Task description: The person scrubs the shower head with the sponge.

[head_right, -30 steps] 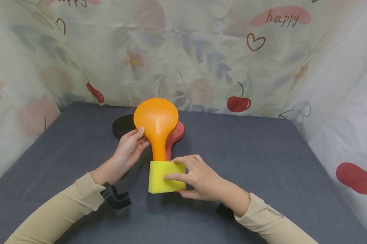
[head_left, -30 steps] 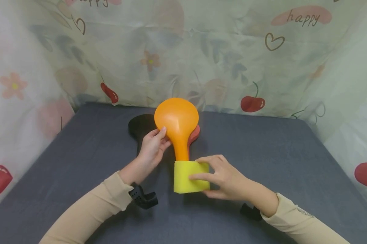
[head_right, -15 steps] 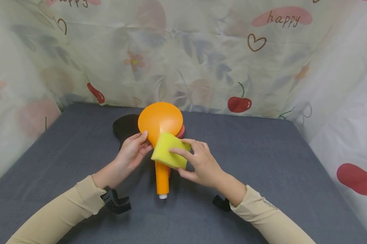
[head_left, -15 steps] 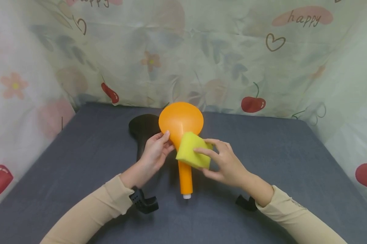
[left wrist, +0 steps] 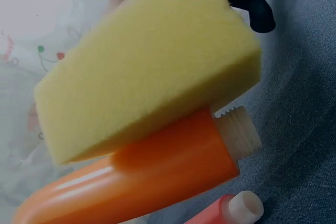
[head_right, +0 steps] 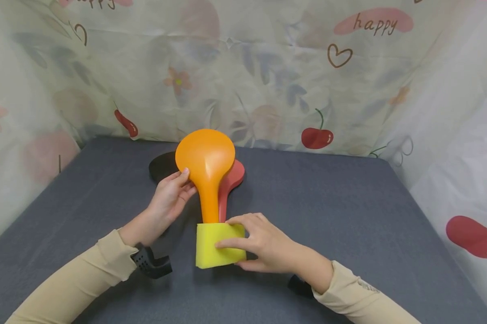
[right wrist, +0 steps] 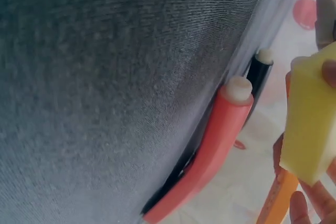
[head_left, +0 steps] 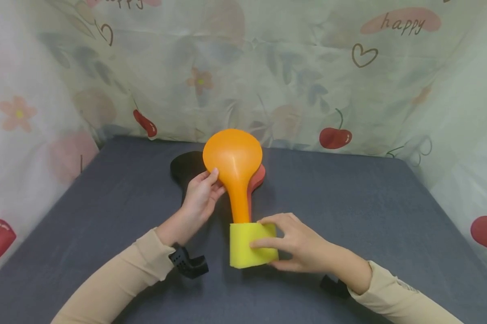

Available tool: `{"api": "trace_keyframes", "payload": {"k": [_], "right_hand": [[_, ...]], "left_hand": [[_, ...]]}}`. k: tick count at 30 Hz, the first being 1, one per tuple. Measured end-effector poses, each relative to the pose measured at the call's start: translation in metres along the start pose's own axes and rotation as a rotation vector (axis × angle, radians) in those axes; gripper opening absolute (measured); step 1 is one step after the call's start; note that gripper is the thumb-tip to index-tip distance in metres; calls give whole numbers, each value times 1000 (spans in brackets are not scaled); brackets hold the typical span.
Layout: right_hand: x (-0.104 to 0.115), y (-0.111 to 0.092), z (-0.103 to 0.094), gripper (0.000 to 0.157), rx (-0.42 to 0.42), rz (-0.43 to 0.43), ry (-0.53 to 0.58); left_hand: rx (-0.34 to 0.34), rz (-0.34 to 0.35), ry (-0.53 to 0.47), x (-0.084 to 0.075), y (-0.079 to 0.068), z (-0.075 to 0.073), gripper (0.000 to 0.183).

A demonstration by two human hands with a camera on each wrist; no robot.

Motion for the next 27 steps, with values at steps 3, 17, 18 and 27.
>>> {"api": "trace_keyframes", "payload": {"k": [3,17,18,27], "right_hand": [[-3,1,-4,60,-8,16,-31],[-54,-4,-20,48,-223,342,51],[-52,-4,-18,48,-214,336,57],[-37,-7,-6,51,-90,297,143]], "left_hand": [[0,-5,-5,1,-1,0,37],[65,-21,-12,7,-8,11,39],[66,-18,-14,6,-8,11,39],[69,20,-41,-9,-6,11,40]]}}
Point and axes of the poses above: each hand's wrist, its own y-axis towards the middle knuckle, its own z-axis out of the palm, x = y × z, the point moved 10 cm from there along y, towards the middle knuckle, and after that the axes turned 2 degrees about -z, right-handed, at the moved point
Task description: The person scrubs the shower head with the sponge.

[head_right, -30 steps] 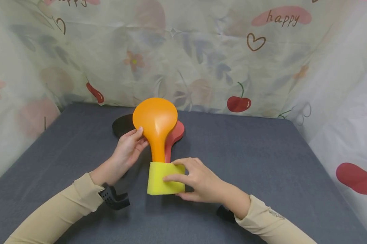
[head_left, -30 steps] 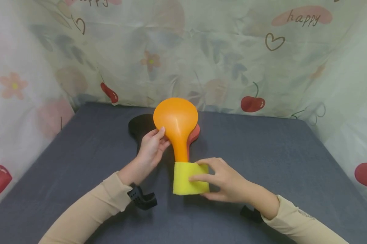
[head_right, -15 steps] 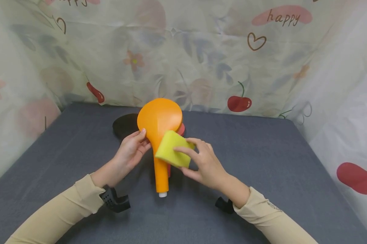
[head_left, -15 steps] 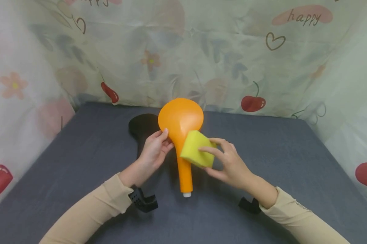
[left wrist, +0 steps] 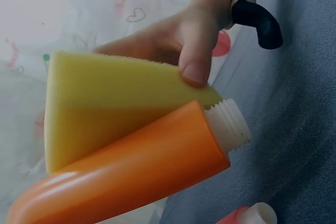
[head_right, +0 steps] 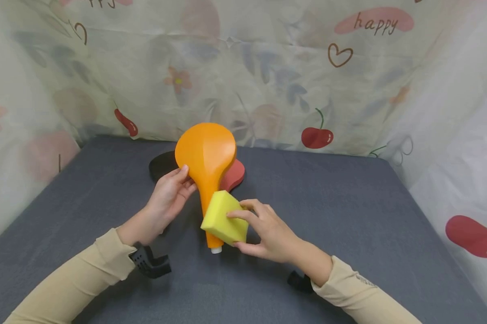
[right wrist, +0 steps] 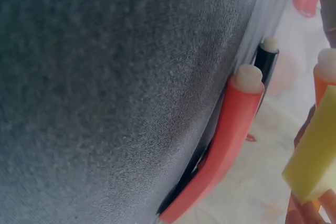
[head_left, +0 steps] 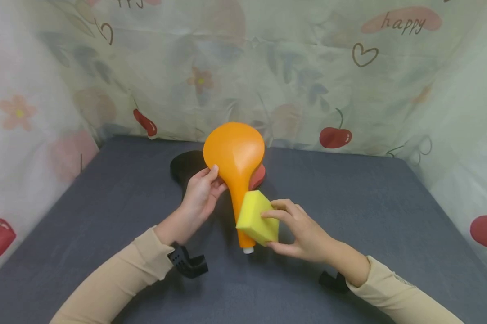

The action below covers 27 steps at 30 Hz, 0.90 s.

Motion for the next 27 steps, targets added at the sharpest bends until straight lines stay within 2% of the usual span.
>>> {"api": "trace_keyframes", "payload": {"k": [6,10,14,16,18,22,27], "right_hand": [[-1,2,-1,53,-22,27,29],[-11,5,-2,61,-85,116,114],[-18,7,-4,69,-173,213,169],[-20,6,-4,73,-190,256,206],[-23,5,1,74,-170,302,250],[-25,1,12,72,-78,383,336],[-24,-2,15,70,-33,403,345]], "left_hand": [[-3,21,-31,-5,-1,0,32],[-3,21,-35,-2,-2,1,20],[1,11,-8,1,-5,3,25],[-3,15,-9,0,-5,4,27],[-10,24,-16,-2,-6,4,25],[-14,56,-47,-10,-5,4,18],[-8,92,-92,-17,-4,2,22]]}}
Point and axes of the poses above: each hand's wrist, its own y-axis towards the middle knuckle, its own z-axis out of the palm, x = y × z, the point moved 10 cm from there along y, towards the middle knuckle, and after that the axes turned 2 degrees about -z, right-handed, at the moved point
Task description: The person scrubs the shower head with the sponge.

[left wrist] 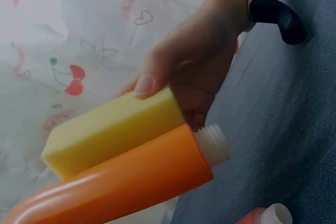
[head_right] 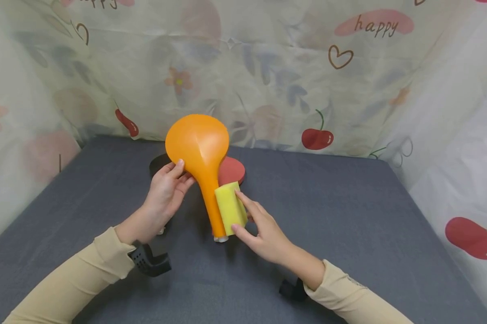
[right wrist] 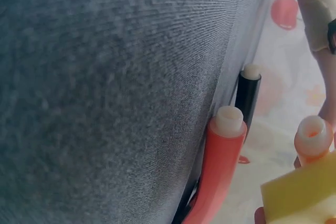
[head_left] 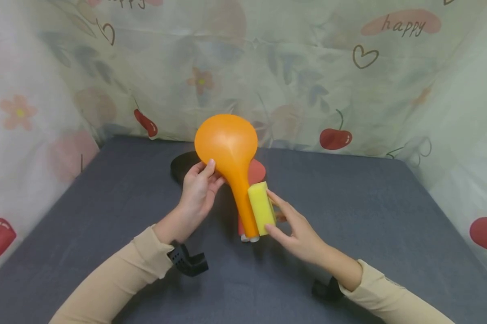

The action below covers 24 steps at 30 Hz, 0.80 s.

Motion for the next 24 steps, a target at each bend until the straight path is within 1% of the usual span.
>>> {"api": "trace_keyframes", "payload": {"k": [2,6,11,16,20,24], "right_hand": [[0,1,0,71,2,5,3],[-1,5,-1,69,-2,16,42],[-2,11,-3,67,-32,18,89],[-6,9,-3,64,-51,45,78],[-9,6,1,61,-18,78,51],[-14,6,5,57,27,129,93]], "left_hand": [[0,3,-11,0,0,-1,23],[7,0,-11,3,-3,0,22],[8,-8,-12,8,-4,2,21],[6,-19,-15,8,-4,4,26],[-3,-13,-27,3,-4,4,29],[-10,-11,-35,1,-4,5,31]]}}
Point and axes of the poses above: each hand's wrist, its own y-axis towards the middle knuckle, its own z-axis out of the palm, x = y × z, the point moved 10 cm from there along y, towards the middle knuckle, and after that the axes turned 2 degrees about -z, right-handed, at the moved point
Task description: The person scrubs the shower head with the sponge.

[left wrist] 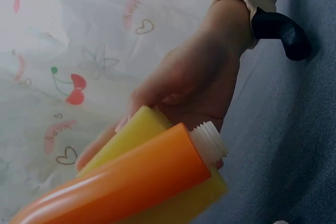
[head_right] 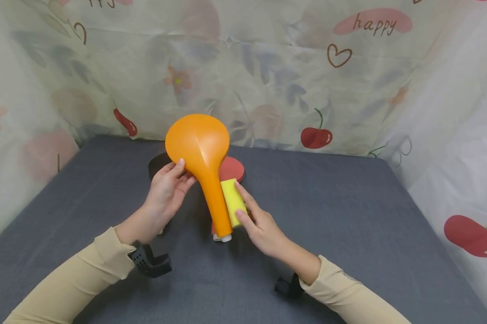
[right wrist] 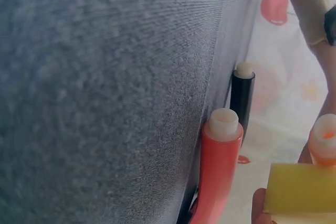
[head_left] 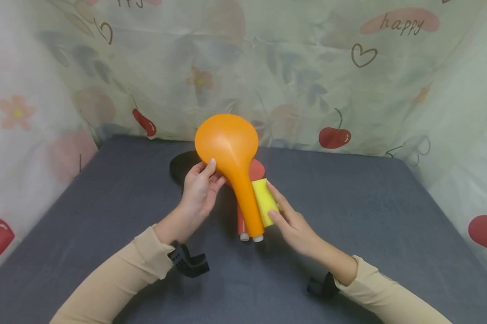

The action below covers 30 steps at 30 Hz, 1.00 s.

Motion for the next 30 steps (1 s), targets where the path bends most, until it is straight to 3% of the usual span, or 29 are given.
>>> {"api": "trace_keyframes", "payload": {"k": [6,12,15,19,24,30], "right_hand": [[-5,1,4,56,45,39,94],[-10,-5,6,56,84,57,88],[-7,-7,3,56,63,32,81],[8,-10,-6,58,-21,-90,34],[34,-19,-15,64,-144,-329,-113],[62,-34,-7,48,-191,-623,-357]], "left_hand": [[1,16,5,-4,0,2,34],[-11,80,-24,-16,4,-2,21],[-19,99,-30,-19,5,-5,21],[-23,114,-5,-21,5,-6,34],[-33,113,12,-22,4,-8,43],[-60,118,0,-23,6,-12,43]]}}
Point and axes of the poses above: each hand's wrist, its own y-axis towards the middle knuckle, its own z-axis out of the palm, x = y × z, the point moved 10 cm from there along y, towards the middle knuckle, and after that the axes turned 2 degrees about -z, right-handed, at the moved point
